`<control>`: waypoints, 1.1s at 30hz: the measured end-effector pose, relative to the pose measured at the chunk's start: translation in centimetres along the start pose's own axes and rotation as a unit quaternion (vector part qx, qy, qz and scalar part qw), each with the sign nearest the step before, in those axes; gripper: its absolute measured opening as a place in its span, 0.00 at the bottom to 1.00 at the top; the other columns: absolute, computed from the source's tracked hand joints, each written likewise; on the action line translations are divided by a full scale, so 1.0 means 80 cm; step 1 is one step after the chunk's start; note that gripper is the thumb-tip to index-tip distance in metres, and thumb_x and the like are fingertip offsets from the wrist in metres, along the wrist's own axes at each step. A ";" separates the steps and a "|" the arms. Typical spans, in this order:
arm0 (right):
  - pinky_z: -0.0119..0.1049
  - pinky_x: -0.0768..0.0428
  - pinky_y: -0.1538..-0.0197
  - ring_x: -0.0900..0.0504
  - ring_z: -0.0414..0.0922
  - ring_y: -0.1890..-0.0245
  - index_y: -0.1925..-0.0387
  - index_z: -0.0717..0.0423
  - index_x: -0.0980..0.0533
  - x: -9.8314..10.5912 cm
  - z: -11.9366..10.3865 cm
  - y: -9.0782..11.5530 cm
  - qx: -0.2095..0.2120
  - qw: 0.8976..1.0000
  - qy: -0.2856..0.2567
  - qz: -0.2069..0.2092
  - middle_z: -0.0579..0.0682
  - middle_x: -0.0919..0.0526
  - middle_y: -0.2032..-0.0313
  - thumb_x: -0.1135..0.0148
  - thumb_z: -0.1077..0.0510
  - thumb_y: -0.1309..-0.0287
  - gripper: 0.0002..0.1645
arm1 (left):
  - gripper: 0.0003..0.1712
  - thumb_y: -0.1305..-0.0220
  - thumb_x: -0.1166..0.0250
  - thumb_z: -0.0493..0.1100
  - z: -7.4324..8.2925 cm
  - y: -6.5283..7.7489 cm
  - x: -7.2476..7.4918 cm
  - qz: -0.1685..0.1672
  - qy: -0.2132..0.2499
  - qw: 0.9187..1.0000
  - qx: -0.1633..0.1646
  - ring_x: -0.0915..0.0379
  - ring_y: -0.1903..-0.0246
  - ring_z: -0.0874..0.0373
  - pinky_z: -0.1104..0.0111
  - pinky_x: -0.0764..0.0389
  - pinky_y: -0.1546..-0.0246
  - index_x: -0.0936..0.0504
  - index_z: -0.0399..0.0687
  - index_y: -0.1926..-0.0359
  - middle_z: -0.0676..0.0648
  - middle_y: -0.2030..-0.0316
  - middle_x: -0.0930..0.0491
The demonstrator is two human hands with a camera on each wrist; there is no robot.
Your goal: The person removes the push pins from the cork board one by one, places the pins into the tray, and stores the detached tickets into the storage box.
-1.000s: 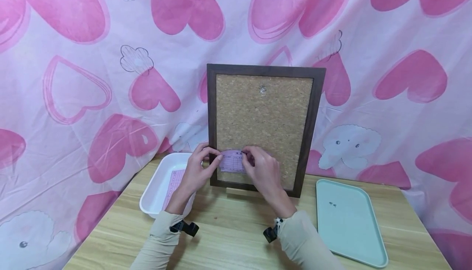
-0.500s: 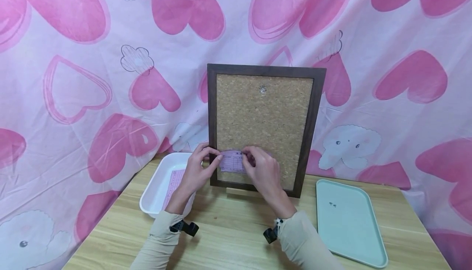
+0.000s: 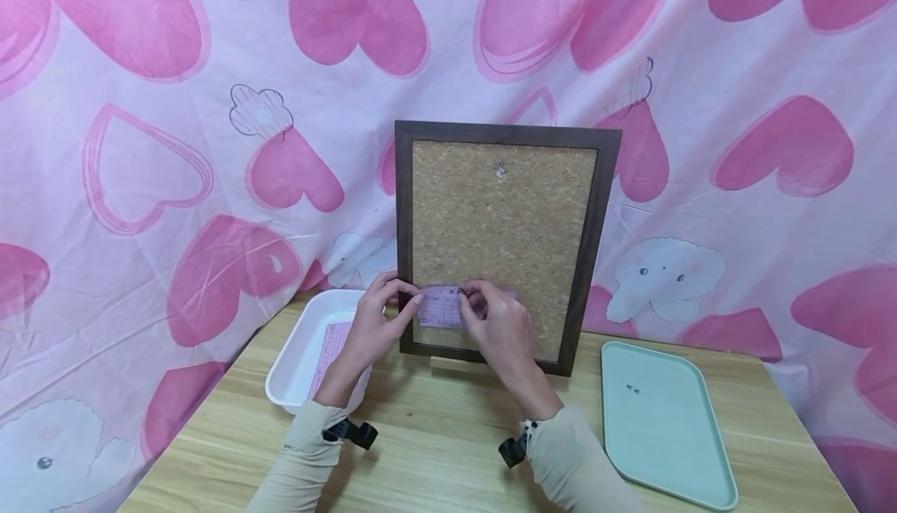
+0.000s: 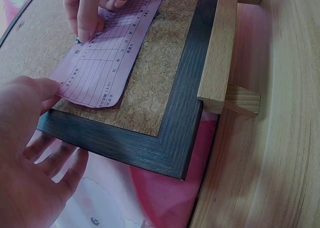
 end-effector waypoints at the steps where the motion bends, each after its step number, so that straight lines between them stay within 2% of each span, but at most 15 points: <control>1: 0.31 0.18 0.73 0.16 0.37 0.77 0.59 0.54 0.13 0.000 0.000 0.000 -0.004 1.000 0.002 -0.001 0.46 0.09 0.71 0.23 0.57 0.35 0.07 | 0.05 0.26 0.28 0.45 0.000 0.000 0.000 0.000 -0.001 1.000 0.000 0.21 0.36 0.51 0.60 0.10 0.47 0.11 0.49 0.56 0.46 0.38 0.19; 12: 0.33 0.18 0.73 0.16 0.36 0.78 0.63 0.53 0.13 -0.003 -0.002 -0.004 -0.034 0.999 0.007 -0.011 0.46 0.08 0.72 0.22 0.55 0.35 0.07 | 0.05 0.26 0.28 0.46 -0.001 0.001 -0.001 0.001 -0.008 1.000 -0.005 0.22 0.34 0.51 0.57 0.12 0.45 0.11 0.51 0.56 0.46 0.39 0.19; 20: 0.35 0.17 0.73 0.15 0.37 0.78 0.64 0.52 0.12 -0.003 -0.002 -0.005 -0.036 0.999 0.010 -0.016 0.46 0.08 0.73 0.22 0.55 0.35 0.06 | 0.05 0.26 0.28 0.45 -0.001 0.001 -0.001 0.002 -0.009 1.000 -0.010 0.23 0.33 0.51 0.56 0.13 0.42 0.11 0.51 0.56 0.47 0.40 0.18; 27: 0.36 0.16 0.72 0.15 0.38 0.78 0.64 0.53 0.12 -0.002 -0.004 -0.006 -0.029 0.999 0.021 -0.017 0.47 0.08 0.73 0.23 0.55 0.35 0.06 | 0.05 0.26 0.28 0.45 -0.001 0.001 -0.001 -0.003 -0.012 1.000 0.000 0.23 0.33 0.53 0.57 0.13 0.42 0.12 0.51 0.56 0.47 0.40 0.19; 33: 0.36 0.14 0.72 0.14 0.38 0.77 0.63 0.54 0.12 -0.002 -0.003 -0.005 -0.022 0.999 0.003 -0.027 0.48 0.08 0.72 0.23 0.55 0.34 0.06 | 0.05 0.25 0.29 0.46 -0.001 0.001 -0.001 -0.004 -0.012 1.000 0.006 0.23 0.33 0.53 0.58 0.13 0.42 0.12 0.51 0.56 0.47 0.39 0.19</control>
Point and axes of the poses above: each hand's wrist, its own y-axis away from the middle knuckle, its own x-axis out of the back of the hand, z = x × y, the point moved 5 cm from there along -y, towards the middle knuckle
